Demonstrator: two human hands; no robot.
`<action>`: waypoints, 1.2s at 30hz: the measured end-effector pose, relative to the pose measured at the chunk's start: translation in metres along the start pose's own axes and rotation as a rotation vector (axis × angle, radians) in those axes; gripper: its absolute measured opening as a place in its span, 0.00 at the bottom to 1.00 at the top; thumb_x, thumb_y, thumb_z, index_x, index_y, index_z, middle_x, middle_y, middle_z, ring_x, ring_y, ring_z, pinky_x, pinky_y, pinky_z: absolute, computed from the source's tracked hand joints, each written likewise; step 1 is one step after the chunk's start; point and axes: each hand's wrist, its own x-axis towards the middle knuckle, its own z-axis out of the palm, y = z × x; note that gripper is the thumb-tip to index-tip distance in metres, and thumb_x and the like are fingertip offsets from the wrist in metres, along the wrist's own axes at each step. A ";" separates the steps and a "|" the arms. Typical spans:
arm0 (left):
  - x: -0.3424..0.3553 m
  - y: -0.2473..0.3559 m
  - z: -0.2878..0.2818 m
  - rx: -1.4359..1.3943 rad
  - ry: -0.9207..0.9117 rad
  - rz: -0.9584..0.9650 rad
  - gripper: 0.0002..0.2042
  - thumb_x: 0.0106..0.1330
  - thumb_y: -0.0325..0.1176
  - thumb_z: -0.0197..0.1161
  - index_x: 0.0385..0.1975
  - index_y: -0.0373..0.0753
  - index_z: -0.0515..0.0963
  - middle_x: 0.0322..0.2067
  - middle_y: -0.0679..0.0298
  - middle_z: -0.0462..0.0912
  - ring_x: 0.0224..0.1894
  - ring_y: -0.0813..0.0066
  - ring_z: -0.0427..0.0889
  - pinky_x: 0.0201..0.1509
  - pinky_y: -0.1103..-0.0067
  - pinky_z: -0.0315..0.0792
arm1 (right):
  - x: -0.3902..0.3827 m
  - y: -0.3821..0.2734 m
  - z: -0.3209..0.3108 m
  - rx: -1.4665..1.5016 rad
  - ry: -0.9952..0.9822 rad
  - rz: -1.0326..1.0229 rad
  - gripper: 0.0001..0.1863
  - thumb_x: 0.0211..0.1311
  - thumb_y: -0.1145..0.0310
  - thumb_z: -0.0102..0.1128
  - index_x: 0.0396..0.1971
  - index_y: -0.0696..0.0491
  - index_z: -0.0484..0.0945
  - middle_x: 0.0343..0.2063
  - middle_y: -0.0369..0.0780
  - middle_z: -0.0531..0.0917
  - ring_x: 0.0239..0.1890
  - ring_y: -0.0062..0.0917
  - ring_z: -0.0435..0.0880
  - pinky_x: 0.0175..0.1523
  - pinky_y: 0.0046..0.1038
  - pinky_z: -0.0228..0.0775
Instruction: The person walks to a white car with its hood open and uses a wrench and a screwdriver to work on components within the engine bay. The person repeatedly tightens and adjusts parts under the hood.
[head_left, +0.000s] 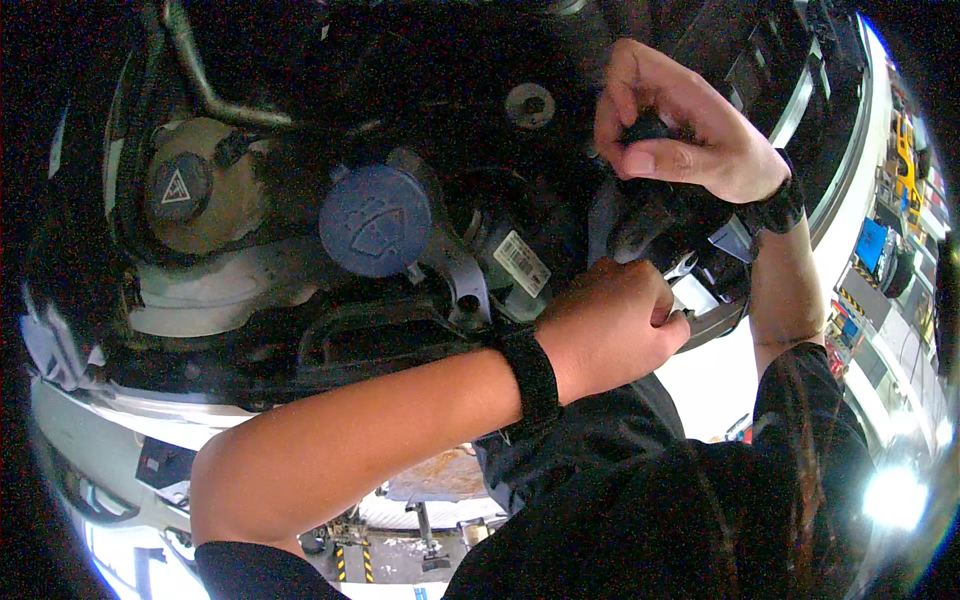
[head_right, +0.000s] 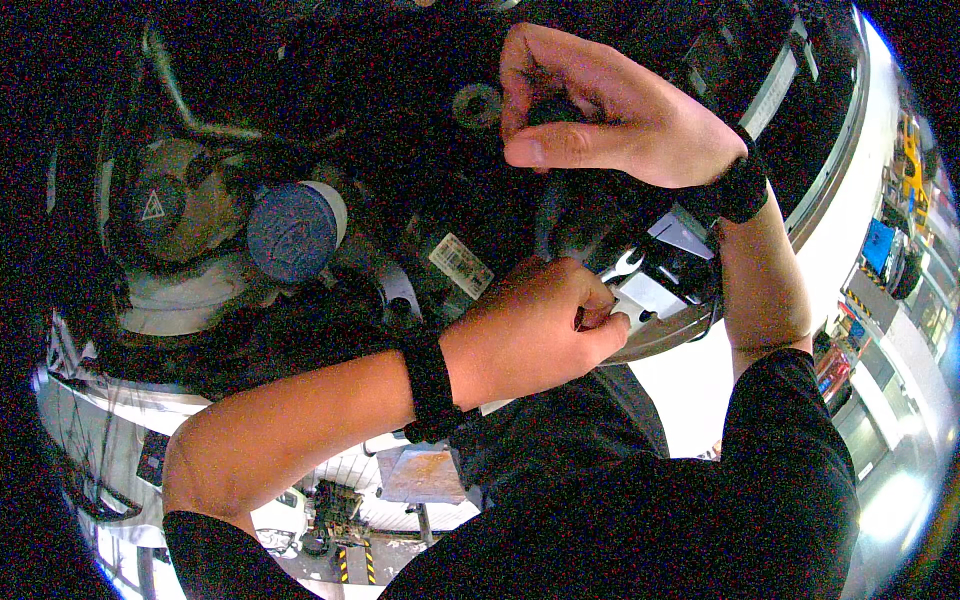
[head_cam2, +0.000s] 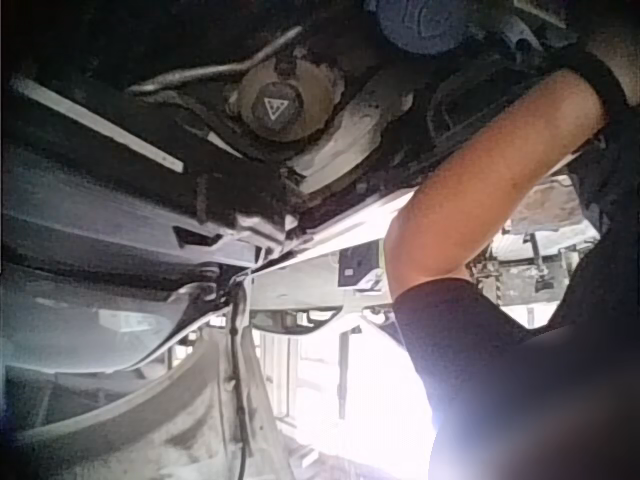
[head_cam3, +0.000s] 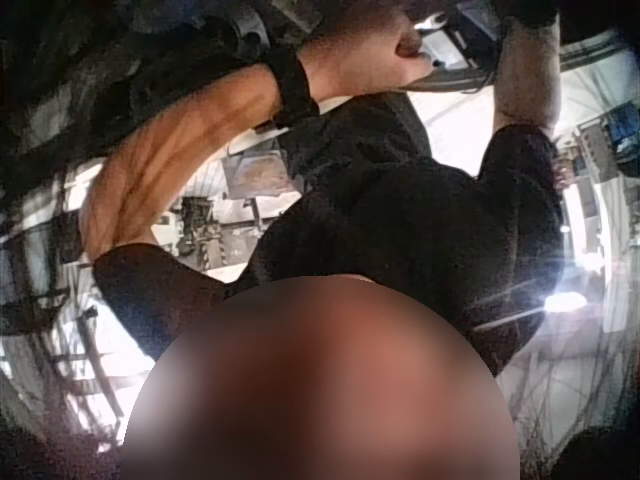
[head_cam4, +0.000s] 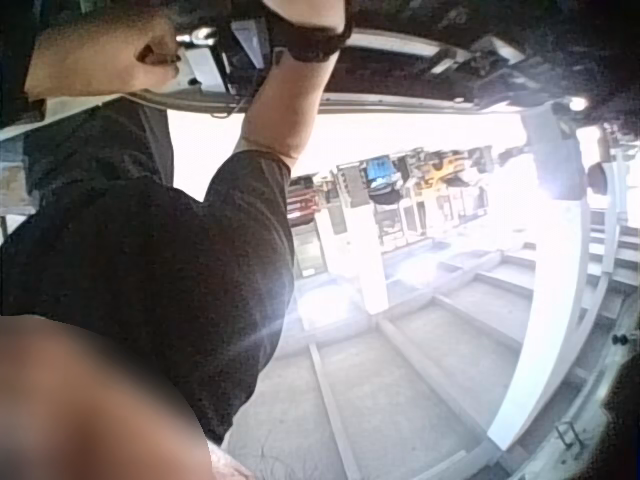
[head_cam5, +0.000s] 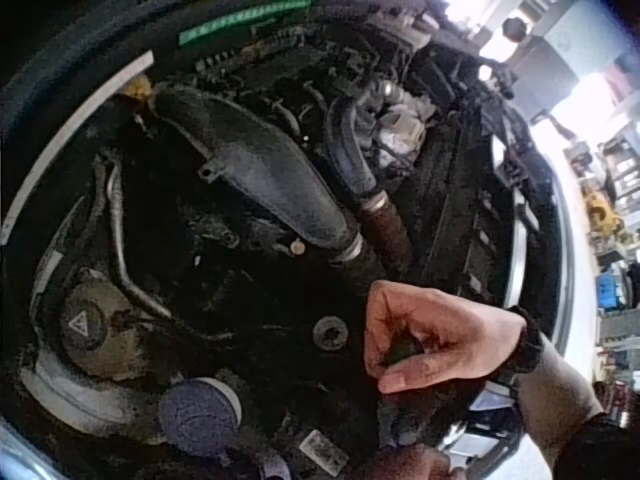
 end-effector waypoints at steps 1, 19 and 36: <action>0.000 0.000 0.000 -0.001 0.003 0.002 0.17 0.65 0.38 0.62 0.19 0.31 0.78 0.19 0.46 0.79 0.22 0.47 0.80 0.30 0.59 0.70 | -0.001 0.001 -0.002 0.014 0.001 0.016 0.14 0.69 0.63 0.69 0.42 0.58 0.77 0.37 0.35 0.80 0.42 0.18 0.78 0.48 0.22 0.70; 0.001 -0.001 0.000 0.005 -0.009 -0.031 0.17 0.65 0.39 0.62 0.20 0.32 0.80 0.20 0.47 0.81 0.22 0.48 0.82 0.31 0.60 0.72 | 0.000 -0.002 0.001 0.076 -0.023 0.003 0.19 0.72 0.56 0.66 0.45 0.57 0.74 0.38 0.35 0.78 0.41 0.18 0.76 0.47 0.22 0.69; 0.001 0.000 -0.001 0.010 0.002 -0.010 0.17 0.64 0.40 0.62 0.19 0.31 0.80 0.20 0.44 0.80 0.23 0.45 0.81 0.31 0.58 0.71 | -0.001 -0.008 0.002 0.110 0.023 0.080 0.16 0.75 0.57 0.60 0.44 0.57 0.74 0.33 0.33 0.79 0.38 0.17 0.77 0.45 0.21 0.67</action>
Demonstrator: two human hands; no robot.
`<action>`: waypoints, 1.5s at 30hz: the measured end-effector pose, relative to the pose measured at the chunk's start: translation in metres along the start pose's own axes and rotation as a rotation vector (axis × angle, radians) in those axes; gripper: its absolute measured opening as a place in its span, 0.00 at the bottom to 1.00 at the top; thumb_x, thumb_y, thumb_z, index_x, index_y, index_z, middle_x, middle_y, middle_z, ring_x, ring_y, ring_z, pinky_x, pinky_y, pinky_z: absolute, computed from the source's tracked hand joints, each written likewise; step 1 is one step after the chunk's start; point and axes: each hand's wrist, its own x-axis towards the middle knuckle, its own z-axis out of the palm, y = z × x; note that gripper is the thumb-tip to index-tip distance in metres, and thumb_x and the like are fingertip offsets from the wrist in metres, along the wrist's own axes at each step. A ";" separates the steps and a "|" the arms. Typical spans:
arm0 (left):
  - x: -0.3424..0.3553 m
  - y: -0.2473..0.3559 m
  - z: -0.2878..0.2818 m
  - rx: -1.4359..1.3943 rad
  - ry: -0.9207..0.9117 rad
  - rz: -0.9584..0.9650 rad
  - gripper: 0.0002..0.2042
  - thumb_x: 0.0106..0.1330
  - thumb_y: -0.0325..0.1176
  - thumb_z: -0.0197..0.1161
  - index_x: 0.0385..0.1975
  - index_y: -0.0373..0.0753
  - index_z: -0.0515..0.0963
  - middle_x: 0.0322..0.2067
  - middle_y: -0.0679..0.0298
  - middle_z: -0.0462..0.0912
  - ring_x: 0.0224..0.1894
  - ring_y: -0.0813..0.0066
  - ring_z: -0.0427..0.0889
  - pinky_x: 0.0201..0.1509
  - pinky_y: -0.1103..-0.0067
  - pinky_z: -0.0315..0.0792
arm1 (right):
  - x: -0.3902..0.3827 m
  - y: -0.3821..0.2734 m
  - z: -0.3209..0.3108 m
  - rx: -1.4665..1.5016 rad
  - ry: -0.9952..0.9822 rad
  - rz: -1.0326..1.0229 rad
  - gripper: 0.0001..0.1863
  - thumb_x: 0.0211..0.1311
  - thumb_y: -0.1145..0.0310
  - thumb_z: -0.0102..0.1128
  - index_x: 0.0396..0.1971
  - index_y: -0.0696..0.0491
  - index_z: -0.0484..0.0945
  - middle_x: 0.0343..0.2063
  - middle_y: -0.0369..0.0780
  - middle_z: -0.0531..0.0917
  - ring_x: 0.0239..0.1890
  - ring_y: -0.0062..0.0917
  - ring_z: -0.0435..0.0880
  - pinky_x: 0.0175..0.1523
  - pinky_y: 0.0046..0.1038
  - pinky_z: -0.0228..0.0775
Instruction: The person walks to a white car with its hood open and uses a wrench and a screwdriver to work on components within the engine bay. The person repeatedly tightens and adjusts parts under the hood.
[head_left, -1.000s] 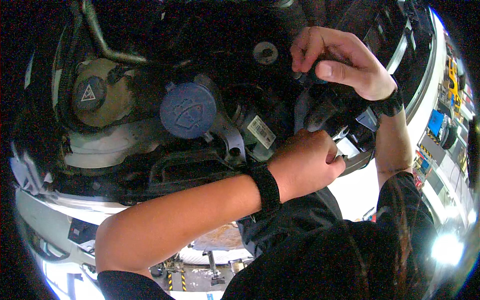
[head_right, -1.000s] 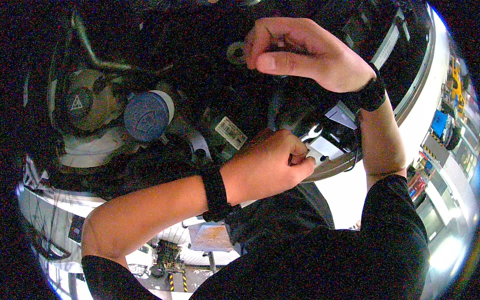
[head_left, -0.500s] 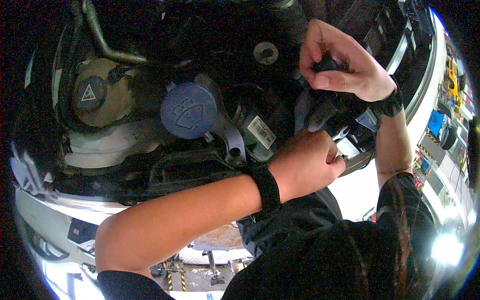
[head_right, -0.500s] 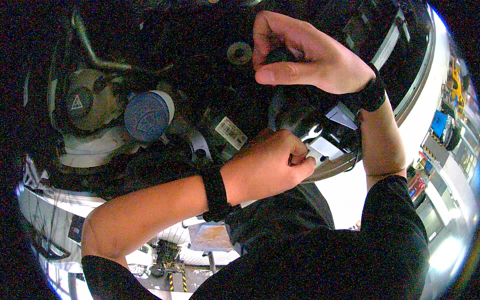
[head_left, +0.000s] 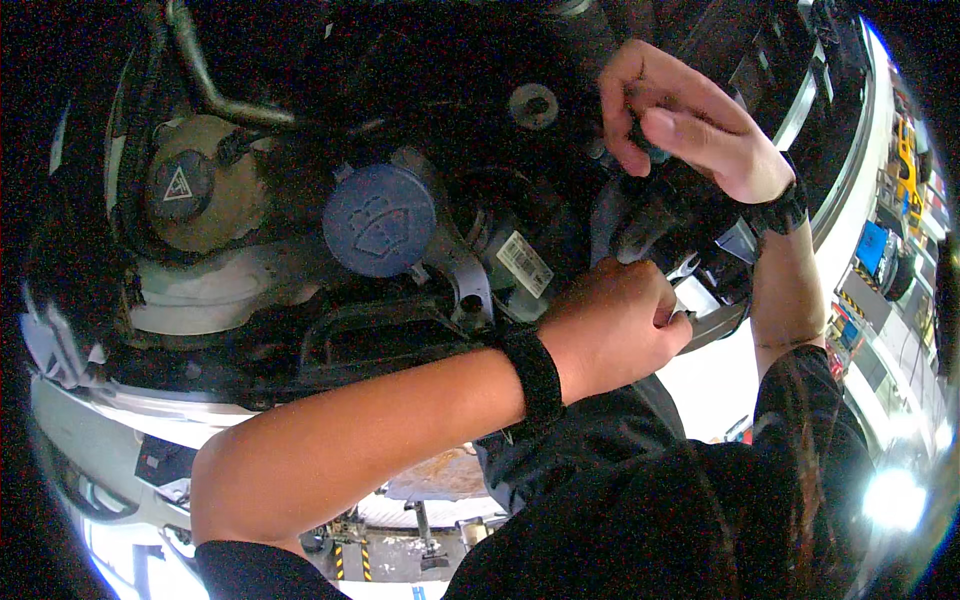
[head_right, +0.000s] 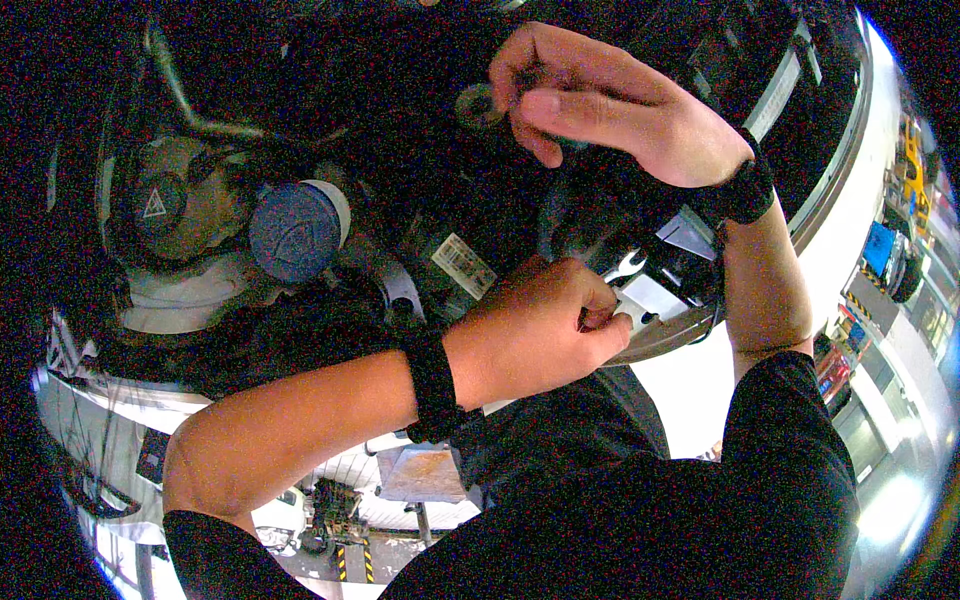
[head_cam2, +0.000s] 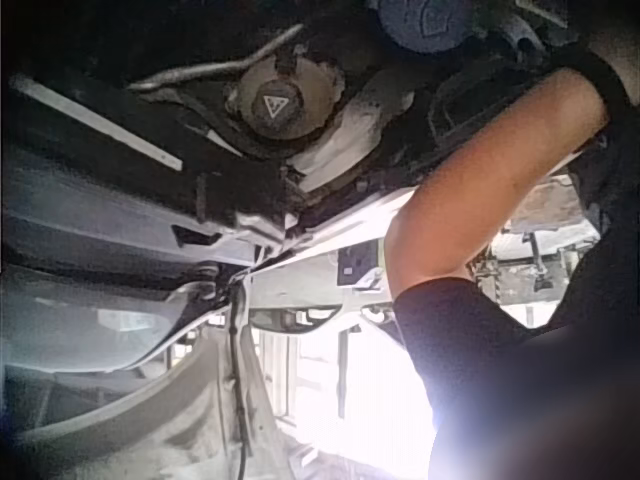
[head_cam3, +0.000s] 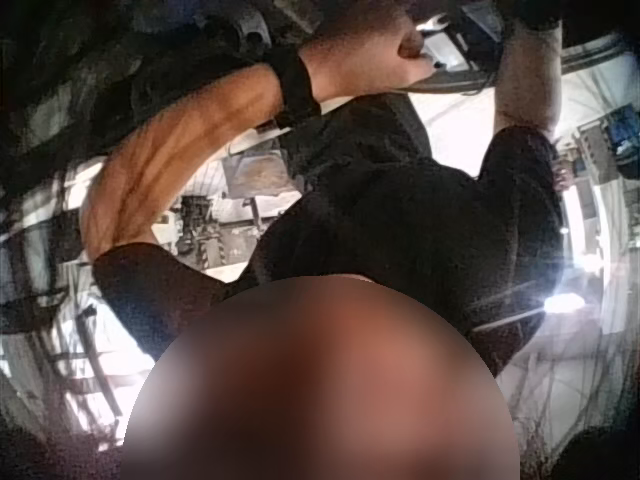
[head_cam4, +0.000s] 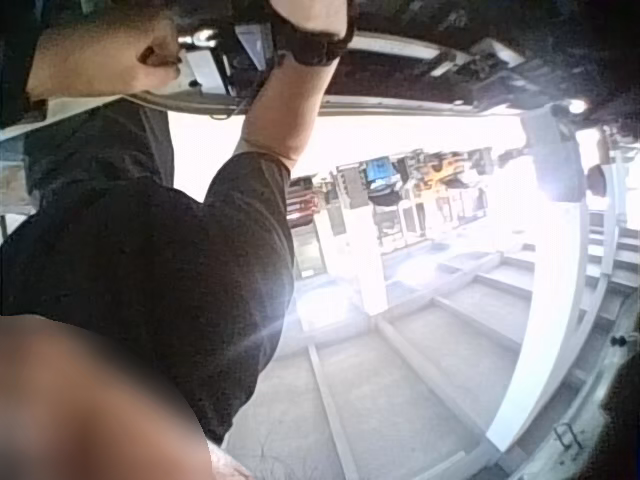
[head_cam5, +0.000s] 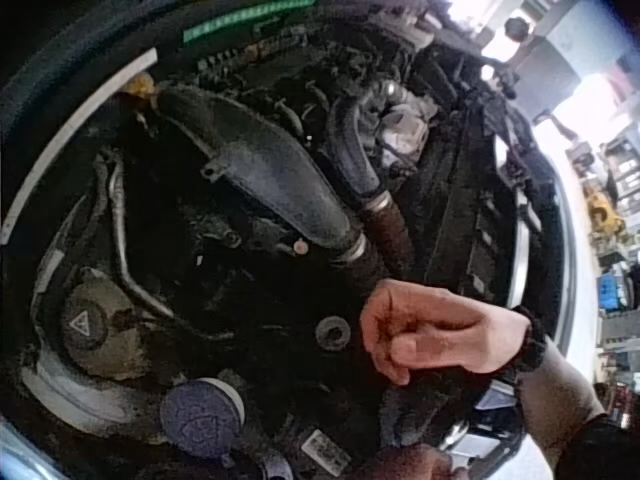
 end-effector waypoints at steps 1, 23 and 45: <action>0.000 0.000 0.000 -0.006 -0.003 -0.011 0.17 0.64 0.40 0.62 0.19 0.31 0.80 0.20 0.45 0.80 0.23 0.45 0.81 0.31 0.58 0.71 | 0.000 0.001 0.000 -0.052 -0.005 -0.025 0.16 0.74 0.59 0.62 0.44 0.57 0.74 0.33 0.33 0.78 0.38 0.17 0.77 0.45 0.21 0.67; 0.001 -0.001 0.000 0.012 -0.023 -0.021 0.18 0.65 0.40 0.62 0.19 0.32 0.80 0.20 0.45 0.80 0.23 0.47 0.81 0.31 0.59 0.71 | -0.001 -0.005 0.004 -0.026 -0.174 0.036 0.28 0.68 0.49 0.65 0.48 0.62 0.77 0.34 0.42 0.81 0.36 0.24 0.80 0.45 0.27 0.69; 0.000 -0.001 0.000 0.013 -0.006 -0.003 0.18 0.65 0.41 0.62 0.20 0.31 0.80 0.21 0.45 0.81 0.25 0.46 0.82 0.32 0.59 0.73 | -0.003 -0.007 -0.002 -0.061 -0.176 0.029 0.16 0.60 0.64 0.76 0.36 0.60 0.81 0.35 0.38 0.83 0.41 0.22 0.82 0.47 0.26 0.72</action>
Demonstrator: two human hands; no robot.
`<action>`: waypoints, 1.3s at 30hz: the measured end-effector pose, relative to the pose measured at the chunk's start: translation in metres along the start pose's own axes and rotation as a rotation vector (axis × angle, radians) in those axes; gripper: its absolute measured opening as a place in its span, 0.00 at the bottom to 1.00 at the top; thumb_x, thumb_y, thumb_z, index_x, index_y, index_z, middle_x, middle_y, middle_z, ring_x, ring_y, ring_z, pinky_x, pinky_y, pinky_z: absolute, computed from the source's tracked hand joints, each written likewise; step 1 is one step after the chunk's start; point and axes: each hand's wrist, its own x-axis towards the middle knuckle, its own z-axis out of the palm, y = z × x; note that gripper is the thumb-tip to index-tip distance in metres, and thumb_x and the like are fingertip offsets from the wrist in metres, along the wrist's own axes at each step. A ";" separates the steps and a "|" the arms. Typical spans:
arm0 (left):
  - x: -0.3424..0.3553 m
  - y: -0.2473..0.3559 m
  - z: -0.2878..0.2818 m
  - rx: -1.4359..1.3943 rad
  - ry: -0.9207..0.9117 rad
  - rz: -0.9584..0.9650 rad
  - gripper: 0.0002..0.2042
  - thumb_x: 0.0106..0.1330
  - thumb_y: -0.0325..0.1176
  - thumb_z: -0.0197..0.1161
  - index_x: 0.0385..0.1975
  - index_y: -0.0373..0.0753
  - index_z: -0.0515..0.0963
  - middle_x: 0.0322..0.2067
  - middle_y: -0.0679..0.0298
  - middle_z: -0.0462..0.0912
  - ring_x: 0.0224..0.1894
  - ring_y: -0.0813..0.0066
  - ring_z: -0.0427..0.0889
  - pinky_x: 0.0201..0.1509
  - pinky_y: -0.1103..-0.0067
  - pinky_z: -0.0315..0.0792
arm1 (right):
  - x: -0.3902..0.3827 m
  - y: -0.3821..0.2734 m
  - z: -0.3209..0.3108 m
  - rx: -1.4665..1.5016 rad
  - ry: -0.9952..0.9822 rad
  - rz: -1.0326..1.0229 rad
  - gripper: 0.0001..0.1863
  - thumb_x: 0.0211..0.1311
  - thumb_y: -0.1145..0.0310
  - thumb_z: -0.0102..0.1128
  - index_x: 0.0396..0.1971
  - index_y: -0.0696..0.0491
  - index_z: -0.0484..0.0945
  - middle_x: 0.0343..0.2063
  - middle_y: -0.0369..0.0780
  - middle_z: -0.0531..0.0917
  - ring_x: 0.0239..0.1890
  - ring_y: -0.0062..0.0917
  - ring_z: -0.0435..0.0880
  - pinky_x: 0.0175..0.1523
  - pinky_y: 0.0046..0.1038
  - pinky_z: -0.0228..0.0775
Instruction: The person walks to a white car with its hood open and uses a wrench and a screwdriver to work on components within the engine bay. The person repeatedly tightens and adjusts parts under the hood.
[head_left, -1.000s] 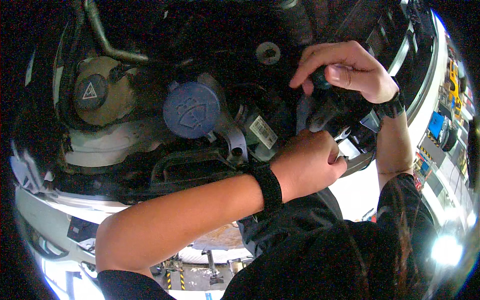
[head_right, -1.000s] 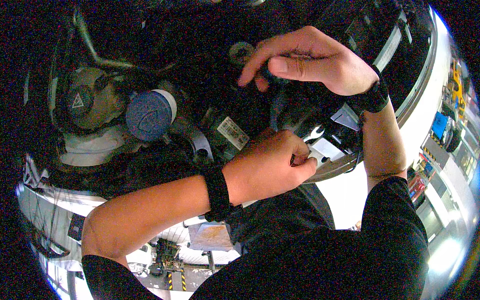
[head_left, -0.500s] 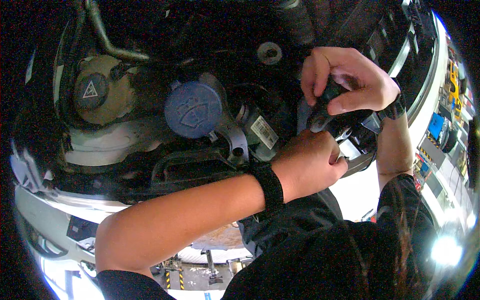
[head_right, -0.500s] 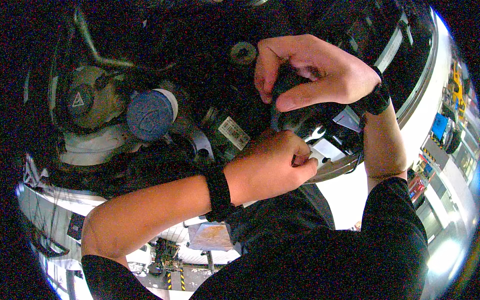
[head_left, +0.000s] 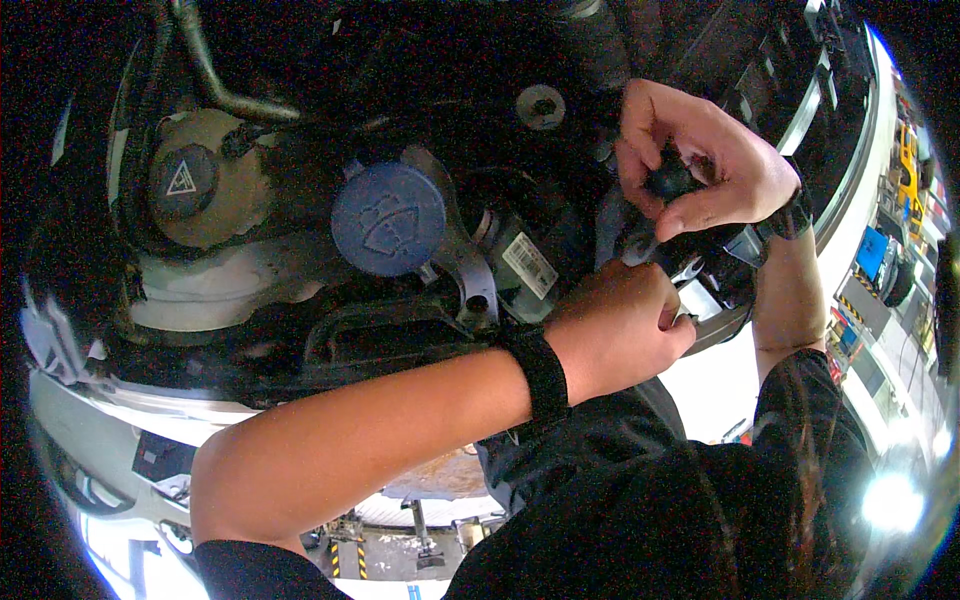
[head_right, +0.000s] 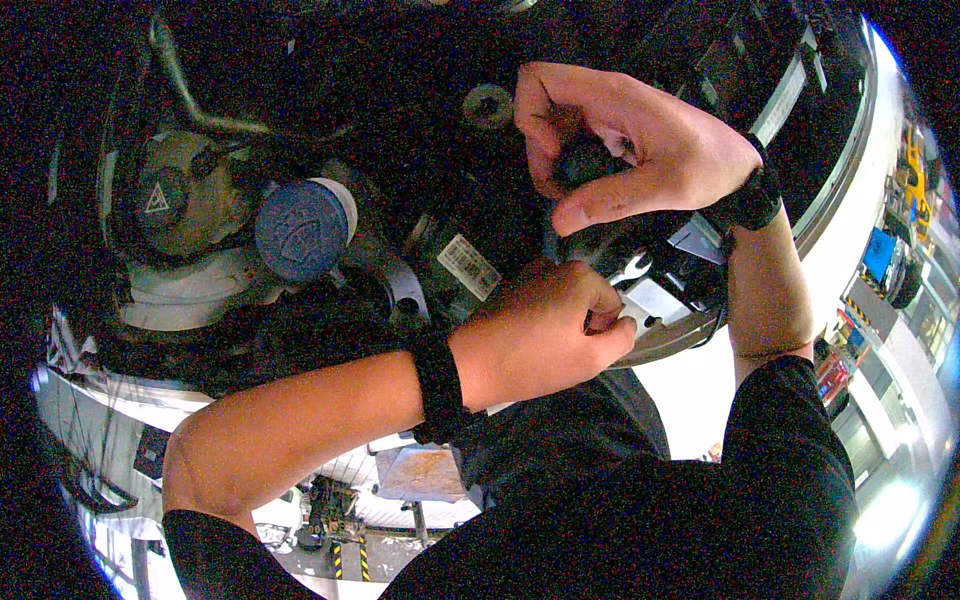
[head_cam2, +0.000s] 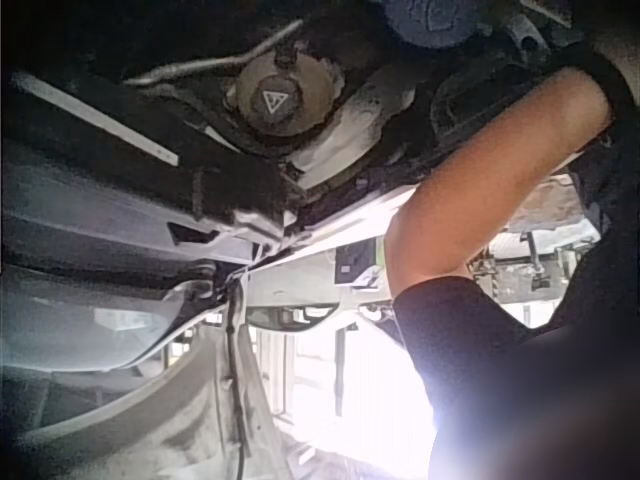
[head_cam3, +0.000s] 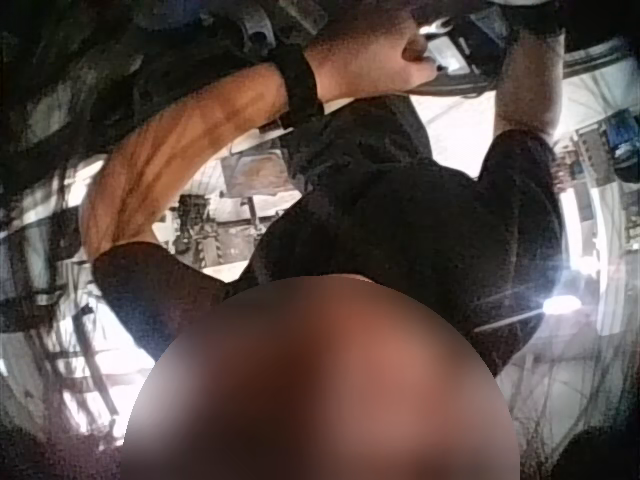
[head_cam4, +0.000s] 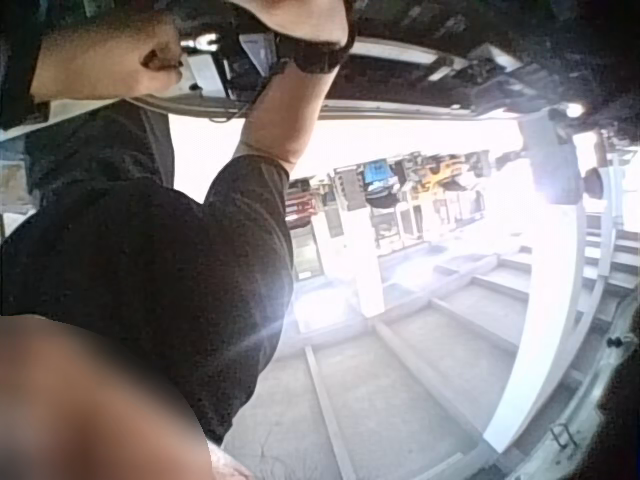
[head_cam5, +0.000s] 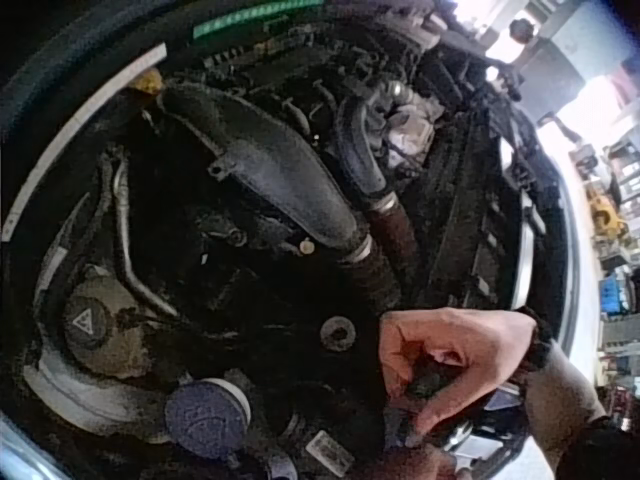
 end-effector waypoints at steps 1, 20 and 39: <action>0.000 0.000 0.000 0.000 -0.006 -0.009 0.18 0.64 0.41 0.63 0.20 0.31 0.81 0.22 0.44 0.81 0.25 0.45 0.83 0.32 0.59 0.73 | 0.000 0.000 -0.001 0.001 -0.021 0.055 0.16 0.58 0.65 0.78 0.36 0.60 0.81 0.35 0.39 0.82 0.43 0.23 0.82 0.48 0.26 0.72; 0.001 -0.001 0.001 0.027 0.004 -0.006 0.18 0.65 0.40 0.63 0.20 0.31 0.80 0.21 0.45 0.81 0.24 0.46 0.82 0.32 0.59 0.73 | 0.005 0.012 -0.001 0.094 -0.110 -0.078 0.27 0.57 0.54 0.79 0.41 0.58 0.75 0.38 0.37 0.80 0.43 0.23 0.80 0.51 0.26 0.71; 0.001 -0.001 0.001 -0.009 -0.001 -0.006 0.18 0.64 0.40 0.62 0.19 0.30 0.80 0.20 0.44 0.80 0.22 0.45 0.81 0.30 0.59 0.71 | 0.001 0.005 -0.005 -0.101 -0.075 -0.003 0.17 0.66 0.60 0.66 0.40 0.62 0.80 0.38 0.41 0.83 0.43 0.28 0.81 0.52 0.29 0.71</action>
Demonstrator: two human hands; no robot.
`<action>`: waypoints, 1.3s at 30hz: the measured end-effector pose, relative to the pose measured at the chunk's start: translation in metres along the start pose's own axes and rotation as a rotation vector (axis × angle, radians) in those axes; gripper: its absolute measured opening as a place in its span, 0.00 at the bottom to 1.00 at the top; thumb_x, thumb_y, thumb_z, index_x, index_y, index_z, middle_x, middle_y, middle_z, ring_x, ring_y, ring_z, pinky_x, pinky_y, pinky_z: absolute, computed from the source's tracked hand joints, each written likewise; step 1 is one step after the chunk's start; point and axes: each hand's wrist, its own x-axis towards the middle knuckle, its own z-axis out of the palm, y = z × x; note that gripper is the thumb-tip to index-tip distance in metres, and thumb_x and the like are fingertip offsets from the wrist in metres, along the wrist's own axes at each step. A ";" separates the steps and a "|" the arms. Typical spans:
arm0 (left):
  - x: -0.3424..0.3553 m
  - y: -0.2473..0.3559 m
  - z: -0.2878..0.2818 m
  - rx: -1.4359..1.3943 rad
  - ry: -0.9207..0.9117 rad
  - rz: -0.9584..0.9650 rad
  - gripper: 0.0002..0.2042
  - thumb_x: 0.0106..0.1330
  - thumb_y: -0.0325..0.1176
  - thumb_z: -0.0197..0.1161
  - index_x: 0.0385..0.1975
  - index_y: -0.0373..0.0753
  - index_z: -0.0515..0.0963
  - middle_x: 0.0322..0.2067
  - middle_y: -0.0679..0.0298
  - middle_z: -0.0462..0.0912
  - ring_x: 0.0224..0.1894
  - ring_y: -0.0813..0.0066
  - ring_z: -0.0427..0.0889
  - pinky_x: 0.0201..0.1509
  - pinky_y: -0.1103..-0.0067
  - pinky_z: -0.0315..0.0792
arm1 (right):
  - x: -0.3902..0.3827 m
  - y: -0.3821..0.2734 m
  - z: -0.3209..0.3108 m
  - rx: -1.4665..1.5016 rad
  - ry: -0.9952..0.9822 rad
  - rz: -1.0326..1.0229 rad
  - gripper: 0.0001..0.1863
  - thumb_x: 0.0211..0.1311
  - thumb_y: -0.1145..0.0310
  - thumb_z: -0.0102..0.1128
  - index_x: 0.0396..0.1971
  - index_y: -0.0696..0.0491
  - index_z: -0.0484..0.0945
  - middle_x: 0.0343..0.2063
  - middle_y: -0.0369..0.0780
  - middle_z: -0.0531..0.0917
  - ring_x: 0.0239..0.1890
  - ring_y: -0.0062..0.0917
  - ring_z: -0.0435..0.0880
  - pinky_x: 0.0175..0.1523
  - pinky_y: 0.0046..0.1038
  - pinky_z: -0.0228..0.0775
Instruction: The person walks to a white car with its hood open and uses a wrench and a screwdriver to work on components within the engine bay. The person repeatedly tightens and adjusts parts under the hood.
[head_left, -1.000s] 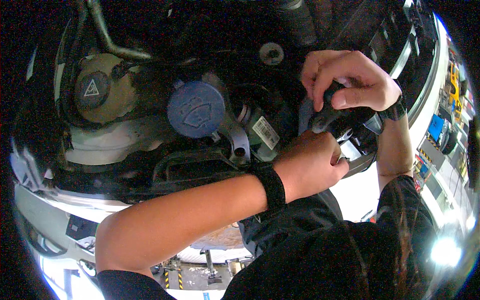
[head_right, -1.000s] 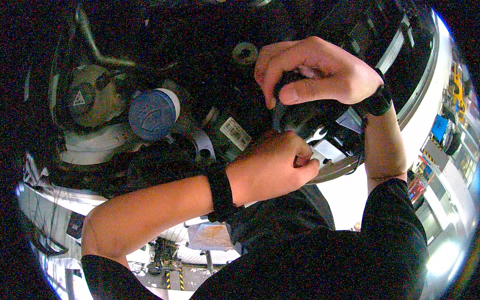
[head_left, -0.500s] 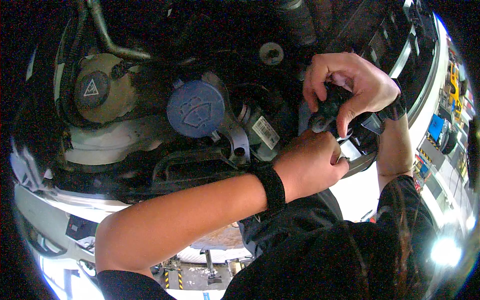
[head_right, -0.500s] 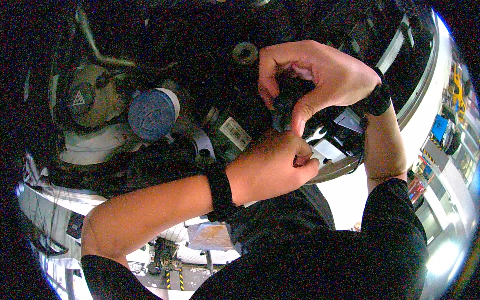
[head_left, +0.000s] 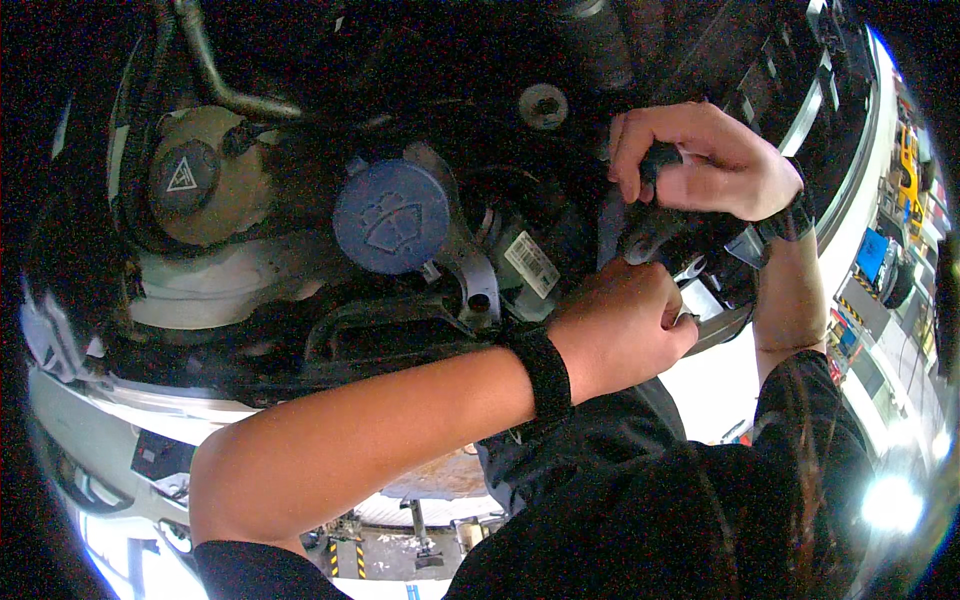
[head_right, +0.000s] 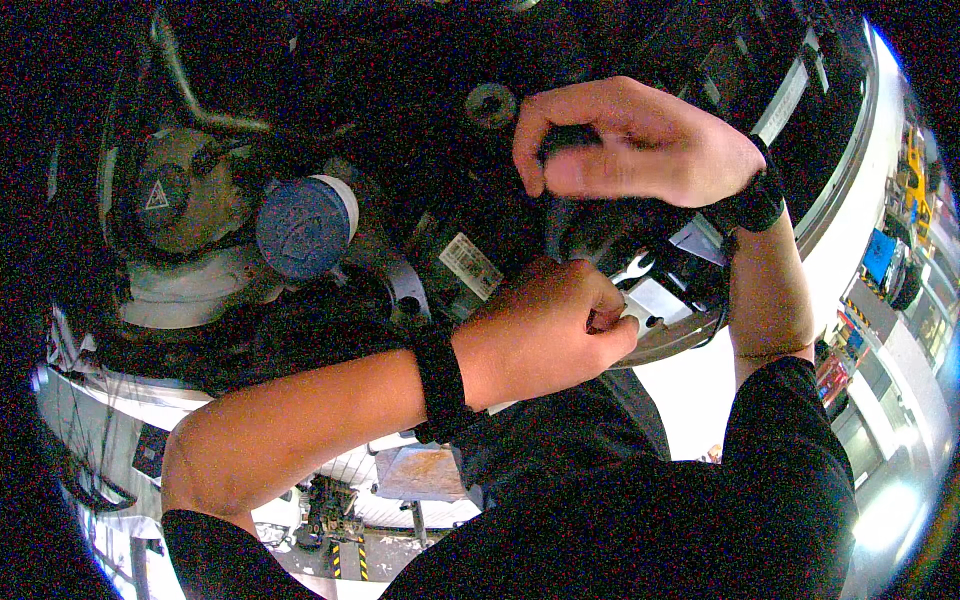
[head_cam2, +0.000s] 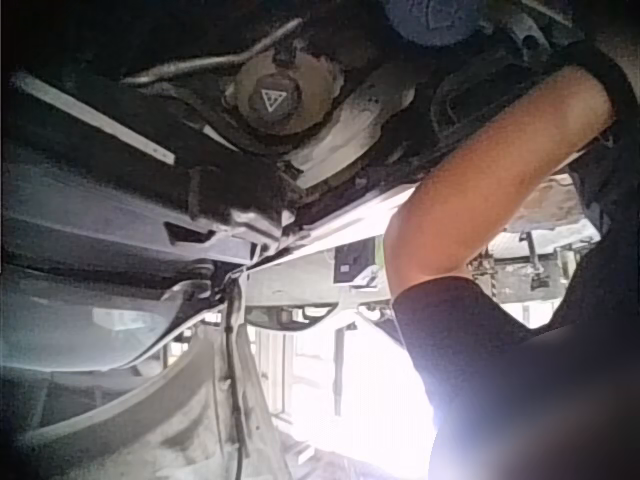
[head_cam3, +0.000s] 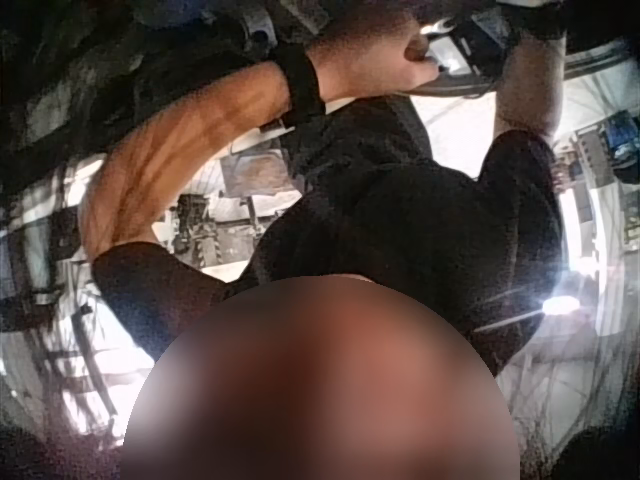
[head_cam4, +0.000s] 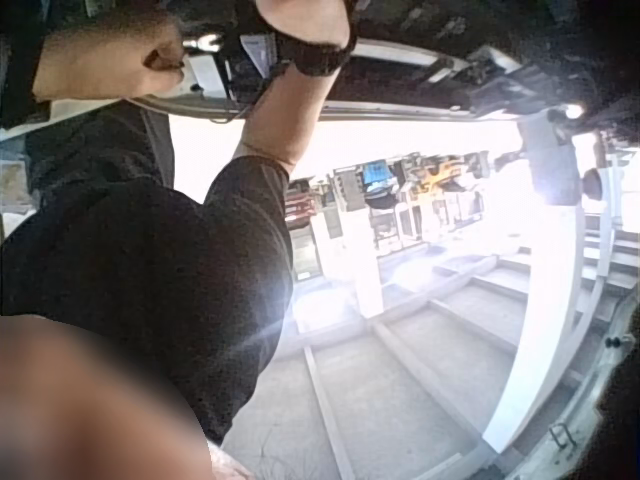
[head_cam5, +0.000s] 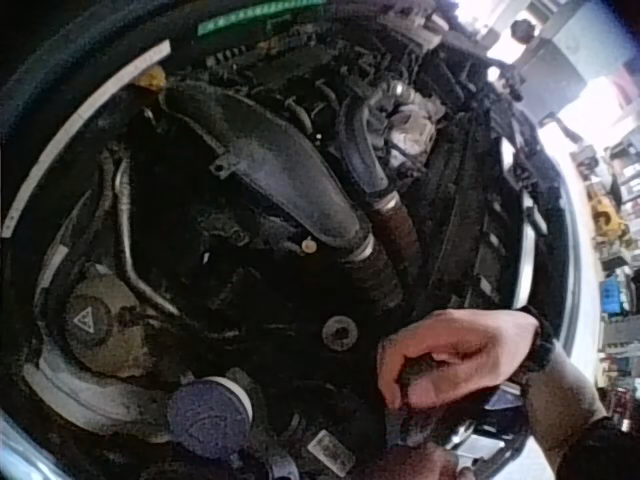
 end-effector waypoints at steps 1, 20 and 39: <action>0.000 0.000 0.000 0.005 0.002 0.002 0.18 0.64 0.40 0.62 0.19 0.30 0.80 0.20 0.44 0.80 0.22 0.45 0.81 0.30 0.59 0.71 | 0.000 0.000 -0.001 -0.115 -0.003 -0.015 0.15 0.66 0.63 0.67 0.41 0.61 0.80 0.39 0.40 0.83 0.44 0.26 0.81 0.53 0.28 0.72; -0.001 0.002 -0.003 0.029 -0.042 -0.048 0.18 0.62 0.42 0.62 0.18 0.31 0.78 0.19 0.44 0.79 0.23 0.45 0.81 0.29 0.58 0.70 | 0.009 0.001 -0.001 -0.257 0.715 -0.644 0.21 0.69 0.55 0.63 0.43 0.61 0.80 0.39 0.46 0.81 0.40 0.32 0.84 0.47 0.36 0.76; 0.000 0.002 -0.002 0.014 -0.035 -0.047 0.16 0.61 0.39 0.62 0.18 0.32 0.79 0.21 0.43 0.79 0.25 0.42 0.82 0.33 0.57 0.73 | -0.011 -0.012 -0.008 -0.739 0.533 -0.284 0.19 0.71 0.61 0.59 0.50 0.62 0.79 0.51 0.50 0.80 0.57 0.38 0.79 0.67 0.37 0.65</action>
